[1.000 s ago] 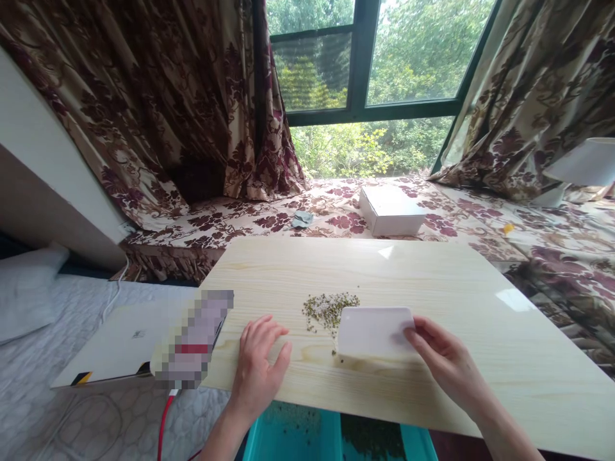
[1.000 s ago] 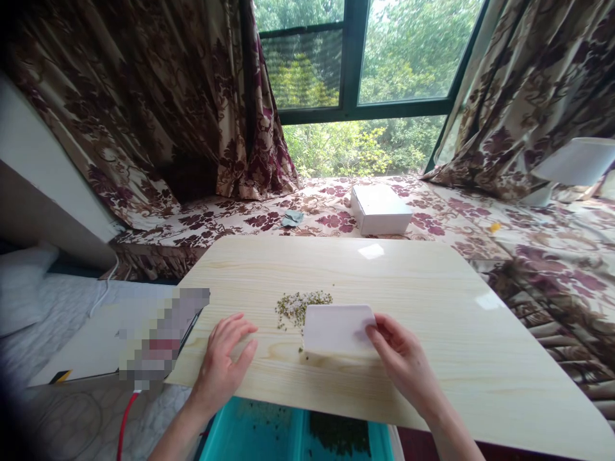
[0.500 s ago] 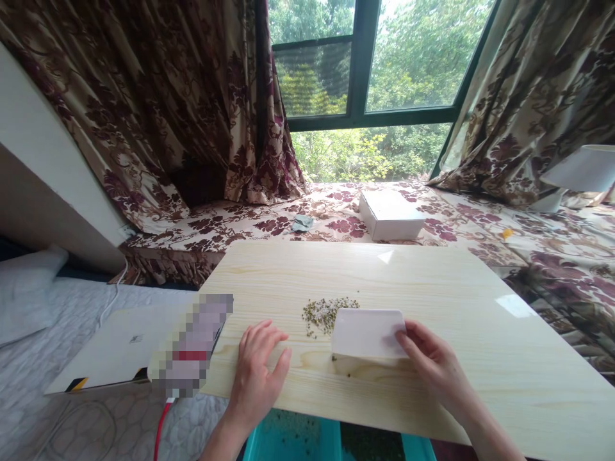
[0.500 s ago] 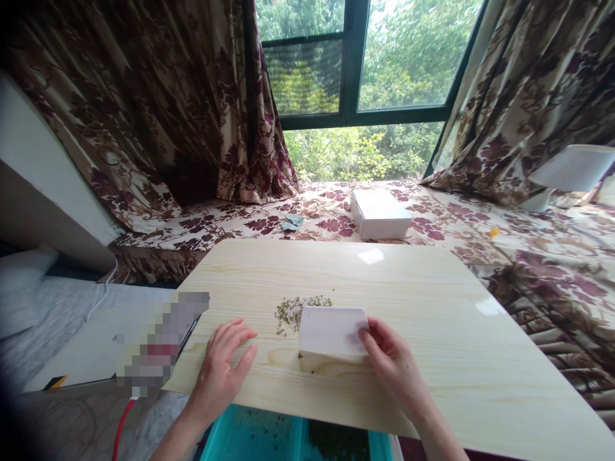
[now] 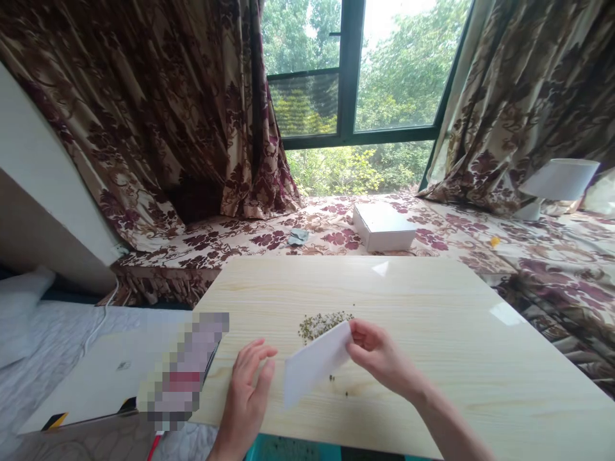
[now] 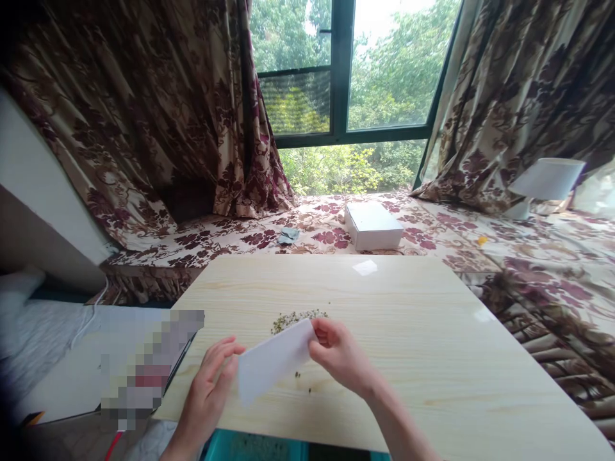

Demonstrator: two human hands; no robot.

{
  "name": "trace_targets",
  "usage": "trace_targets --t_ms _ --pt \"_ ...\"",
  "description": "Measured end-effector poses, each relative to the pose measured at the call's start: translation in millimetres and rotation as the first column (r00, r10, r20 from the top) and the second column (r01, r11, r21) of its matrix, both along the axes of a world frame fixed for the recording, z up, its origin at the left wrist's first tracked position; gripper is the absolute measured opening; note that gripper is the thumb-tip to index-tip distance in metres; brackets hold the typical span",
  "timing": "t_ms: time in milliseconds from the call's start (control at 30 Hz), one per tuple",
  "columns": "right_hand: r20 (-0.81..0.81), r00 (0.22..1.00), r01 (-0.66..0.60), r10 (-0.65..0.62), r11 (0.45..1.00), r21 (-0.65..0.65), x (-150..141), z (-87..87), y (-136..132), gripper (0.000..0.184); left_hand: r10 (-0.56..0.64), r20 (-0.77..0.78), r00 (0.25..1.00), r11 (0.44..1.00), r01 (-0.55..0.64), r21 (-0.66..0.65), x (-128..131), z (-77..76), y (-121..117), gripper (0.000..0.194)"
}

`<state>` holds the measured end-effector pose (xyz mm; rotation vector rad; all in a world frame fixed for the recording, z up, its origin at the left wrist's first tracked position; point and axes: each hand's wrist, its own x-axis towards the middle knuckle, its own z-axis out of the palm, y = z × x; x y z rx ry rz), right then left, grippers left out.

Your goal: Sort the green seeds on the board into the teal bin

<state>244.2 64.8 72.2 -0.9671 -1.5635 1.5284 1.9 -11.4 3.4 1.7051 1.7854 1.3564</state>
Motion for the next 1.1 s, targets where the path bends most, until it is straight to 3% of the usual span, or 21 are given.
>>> trace_targets --t_ms 100,200,400,667,933,1100 --pt "0.049 0.987 -0.150 0.154 0.986 -0.075 -19 -1.6 9 0.015 0.039 0.133 0.990 0.998 -0.033 -0.047 0 3.1 -1 0.028" --pt "0.098 0.971 -0.209 0.219 0.973 -0.099 -28 -6.4 16 0.017 0.064 0.195 0.979 0.996 -0.050 -0.078 -1 5.2 -1 0.031" --pt "0.159 0.957 -0.225 0.241 0.968 -0.113 -23 -11.6 18 0.017 0.036 0.135 0.990 0.998 -0.030 -0.052 0 7.3 -1 0.028" --pt "0.205 0.944 -0.246 0.260 0.965 -0.091 -10 3.3 18 0.017 0.008 0.103 0.995 0.999 -0.004 -0.034 1 10.0 -2 0.026" --pt "0.159 0.950 -0.251 0.270 0.959 -0.129 -24 -14.8 28 0.022 0.011 0.077 0.997 1.000 -0.009 -0.024 0 9.6 -2 0.027" --pt "0.185 0.945 -0.248 0.269 0.960 -0.129 -14 -9.4 26 0.020 0.012 0.045 0.999 1.000 -0.011 -0.021 0 8.2 -1 0.025"
